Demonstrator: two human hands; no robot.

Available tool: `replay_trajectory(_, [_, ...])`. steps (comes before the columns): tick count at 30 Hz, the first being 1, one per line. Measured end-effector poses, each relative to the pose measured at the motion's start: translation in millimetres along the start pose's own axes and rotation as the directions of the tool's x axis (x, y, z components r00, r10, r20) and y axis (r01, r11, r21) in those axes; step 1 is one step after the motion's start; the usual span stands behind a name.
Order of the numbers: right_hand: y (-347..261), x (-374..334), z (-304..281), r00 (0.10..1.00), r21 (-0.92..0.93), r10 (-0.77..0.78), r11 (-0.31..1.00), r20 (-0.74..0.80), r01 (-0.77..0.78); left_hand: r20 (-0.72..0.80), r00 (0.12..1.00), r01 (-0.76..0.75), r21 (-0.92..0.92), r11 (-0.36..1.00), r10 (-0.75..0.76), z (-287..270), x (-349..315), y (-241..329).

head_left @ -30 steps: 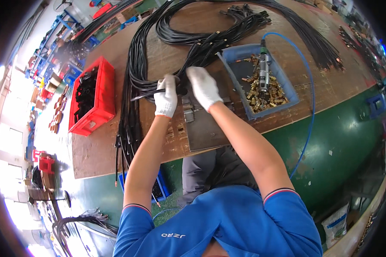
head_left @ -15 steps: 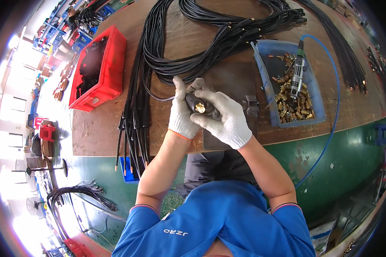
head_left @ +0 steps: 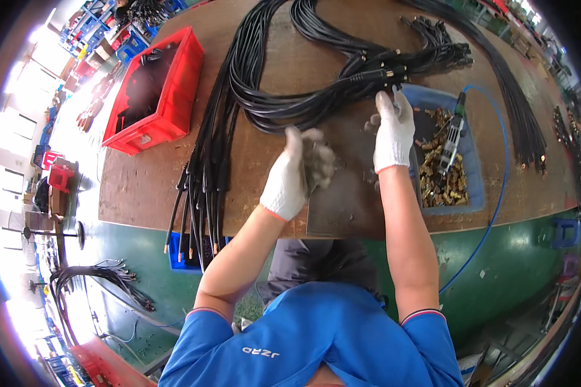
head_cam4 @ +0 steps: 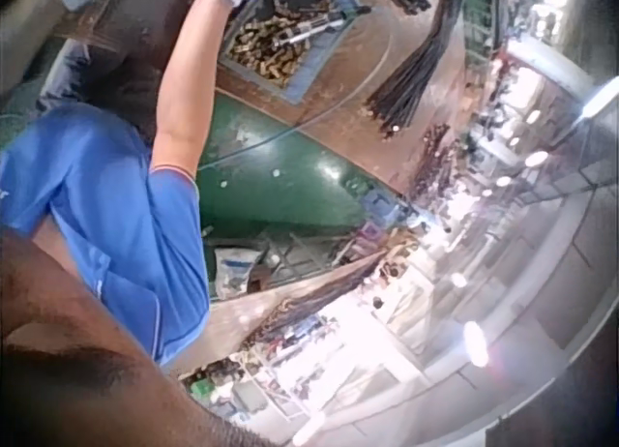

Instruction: The person repeatedly picks up black cables and brass connectors, places them into a metal jig on a workbench, and uses a pneumatic crimping tool to secure the connectors. The finished cables are placed into a red bin on the left side of the table.

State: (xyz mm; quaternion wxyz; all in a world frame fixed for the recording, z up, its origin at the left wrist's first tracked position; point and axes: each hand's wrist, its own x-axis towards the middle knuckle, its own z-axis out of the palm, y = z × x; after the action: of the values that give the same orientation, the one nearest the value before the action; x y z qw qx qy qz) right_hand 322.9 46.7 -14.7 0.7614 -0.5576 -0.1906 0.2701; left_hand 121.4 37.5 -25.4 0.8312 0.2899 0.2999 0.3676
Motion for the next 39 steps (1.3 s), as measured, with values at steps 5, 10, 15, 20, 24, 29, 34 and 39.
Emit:
replay_trajectory(5, [5,-14,20,0.856,-0.643,-0.052,0.637,0.515,0.425,-0.124,0.986,-0.059,0.365,0.929,0.111,-25,-7,-6])
replay_trajectory(10, [24,-3,58,0.767,-0.779,0.138,0.155,0.627,0.608,-0.109,0.990,-0.033,0.450,0.892,0.092,-41,-25,-7])
replay_trajectory(15, [44,24,78,0.693,-0.698,0.091,0.076,0.716,0.712,-0.124,0.987,-0.023,0.519,0.855,0.102,-39,-42,-7])
replay_trajectory(20, [55,52,109,0.667,-0.682,0.153,0.080,0.729,0.727,-0.042,0.967,-0.140,0.740,0.658,0.253,-43,-52,-12])
replay_trajectory(24, [46,54,102,0.635,-0.674,0.248,0.117,0.731,0.730,0.265,0.672,-0.254,0.960,-0.121,0.692,-63,-84,15])
replay_trajectory(29, [32,24,78,0.653,-0.653,0.123,-0.047,0.747,0.756,-0.043,0.547,0.320,0.934,-0.161,0.836,-142,-96,100])
replay_trajectory(34, [30,-64,83,0.480,-0.452,-0.067,0.246,0.875,0.858,-0.284,0.736,0.446,0.886,-0.125,0.614,-188,-52,167])
replay_trajectory(39, [23,-164,48,0.269,-0.445,0.372,0.558,0.889,0.700,-0.396,0.842,0.488,0.848,-0.205,0.366,-169,-18,165])
